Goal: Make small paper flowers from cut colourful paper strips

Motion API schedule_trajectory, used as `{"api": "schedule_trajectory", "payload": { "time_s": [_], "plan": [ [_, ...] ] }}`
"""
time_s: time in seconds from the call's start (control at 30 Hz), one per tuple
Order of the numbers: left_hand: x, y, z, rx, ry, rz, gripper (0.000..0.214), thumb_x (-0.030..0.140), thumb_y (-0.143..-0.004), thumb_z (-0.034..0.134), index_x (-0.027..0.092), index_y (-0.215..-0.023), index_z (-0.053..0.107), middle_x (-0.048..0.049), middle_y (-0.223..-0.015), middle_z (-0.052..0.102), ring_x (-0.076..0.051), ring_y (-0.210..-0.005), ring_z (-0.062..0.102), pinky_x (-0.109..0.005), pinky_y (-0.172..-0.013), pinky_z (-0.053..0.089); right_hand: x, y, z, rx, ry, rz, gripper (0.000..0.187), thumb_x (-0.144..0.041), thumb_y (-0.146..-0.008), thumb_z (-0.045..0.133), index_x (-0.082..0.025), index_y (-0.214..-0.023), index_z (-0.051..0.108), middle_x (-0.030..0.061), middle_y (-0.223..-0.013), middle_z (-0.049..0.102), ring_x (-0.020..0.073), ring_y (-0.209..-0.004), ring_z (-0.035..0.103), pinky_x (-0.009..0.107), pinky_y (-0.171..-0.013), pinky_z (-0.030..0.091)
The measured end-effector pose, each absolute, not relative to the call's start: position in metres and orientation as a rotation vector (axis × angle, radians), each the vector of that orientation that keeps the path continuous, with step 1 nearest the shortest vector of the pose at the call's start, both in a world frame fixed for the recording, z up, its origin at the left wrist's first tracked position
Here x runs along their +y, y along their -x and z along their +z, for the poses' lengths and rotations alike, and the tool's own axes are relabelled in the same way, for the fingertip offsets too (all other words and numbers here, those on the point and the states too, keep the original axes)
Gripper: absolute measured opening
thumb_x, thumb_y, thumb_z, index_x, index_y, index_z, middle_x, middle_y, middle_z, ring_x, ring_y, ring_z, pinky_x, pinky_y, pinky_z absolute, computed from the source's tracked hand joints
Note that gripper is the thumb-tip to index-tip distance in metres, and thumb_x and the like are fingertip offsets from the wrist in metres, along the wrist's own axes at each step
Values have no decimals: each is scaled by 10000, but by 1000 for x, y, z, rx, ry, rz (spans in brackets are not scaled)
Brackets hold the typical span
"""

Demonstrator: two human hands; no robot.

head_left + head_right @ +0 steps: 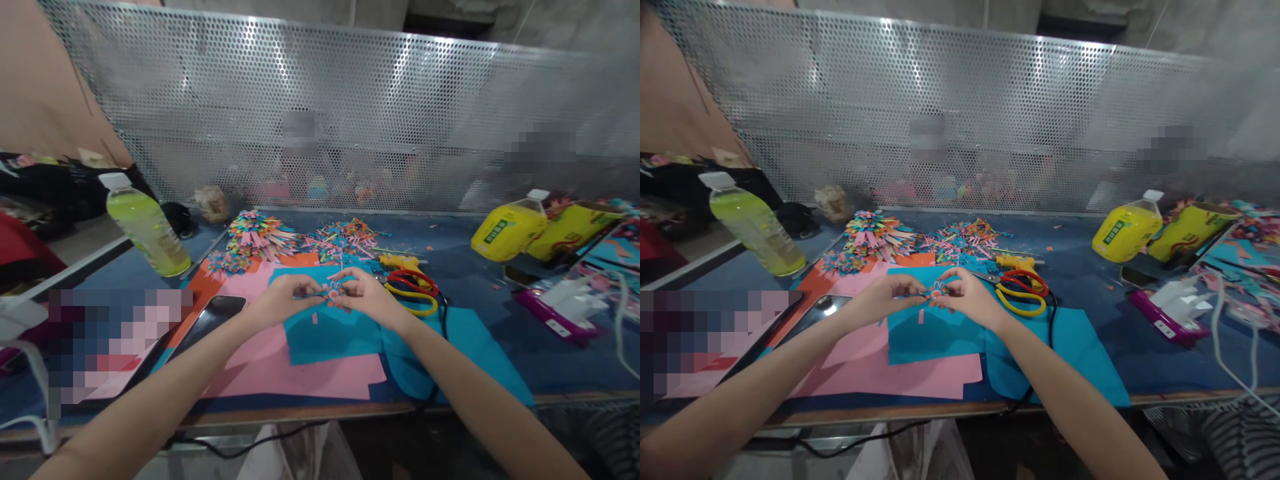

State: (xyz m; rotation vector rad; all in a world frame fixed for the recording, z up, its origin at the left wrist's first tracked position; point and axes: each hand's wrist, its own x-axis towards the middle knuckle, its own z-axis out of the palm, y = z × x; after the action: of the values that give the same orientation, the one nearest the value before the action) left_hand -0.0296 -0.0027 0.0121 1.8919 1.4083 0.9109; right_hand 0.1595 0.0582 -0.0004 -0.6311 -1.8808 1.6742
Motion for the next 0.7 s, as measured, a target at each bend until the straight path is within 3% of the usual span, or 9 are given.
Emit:
{"api": "schedule_trajectory", "payload": {
  "time_s": [0.27, 0.57, 0.7],
  "plan": [
    [-2, 28, 9, 1349, -1821, 875, 273, 408, -753, 519, 154, -694, 601, -10, -630, 601, -113, -577, 542, -222, -554, 417, 60, -160, 1, -1874, 669, 1595, 375, -275, -664, 672, -174, -957, 461, 10, -758, 628, 135, -739, 620, 275, -678, 465],
    [-2, 28, 8, 1436, -1902, 871, 312, 432, -775, 476, 163, -671, 593, -3, -614, 587, -113, -574, 521, -218, -535, 401, 68, -164, 3, -1695, 766, 1596, 385, -288, -643, 679, -188, -935, 448, -2, -732, 616, 129, -627, 610, 253, -533, 492],
    [-5, 29, 14, 1494, -2025, 953, 264, 390, -789, 479, 187, -717, 630, -26, -783, 641, -143, -744, 569, -253, -677, 434, 78, -167, 2, -1693, 787, 1461, 363, -289, -642, 678, -182, -891, 436, -6, -687, 614, 126, -598, 603, 222, -489, 454]
  ]
}}
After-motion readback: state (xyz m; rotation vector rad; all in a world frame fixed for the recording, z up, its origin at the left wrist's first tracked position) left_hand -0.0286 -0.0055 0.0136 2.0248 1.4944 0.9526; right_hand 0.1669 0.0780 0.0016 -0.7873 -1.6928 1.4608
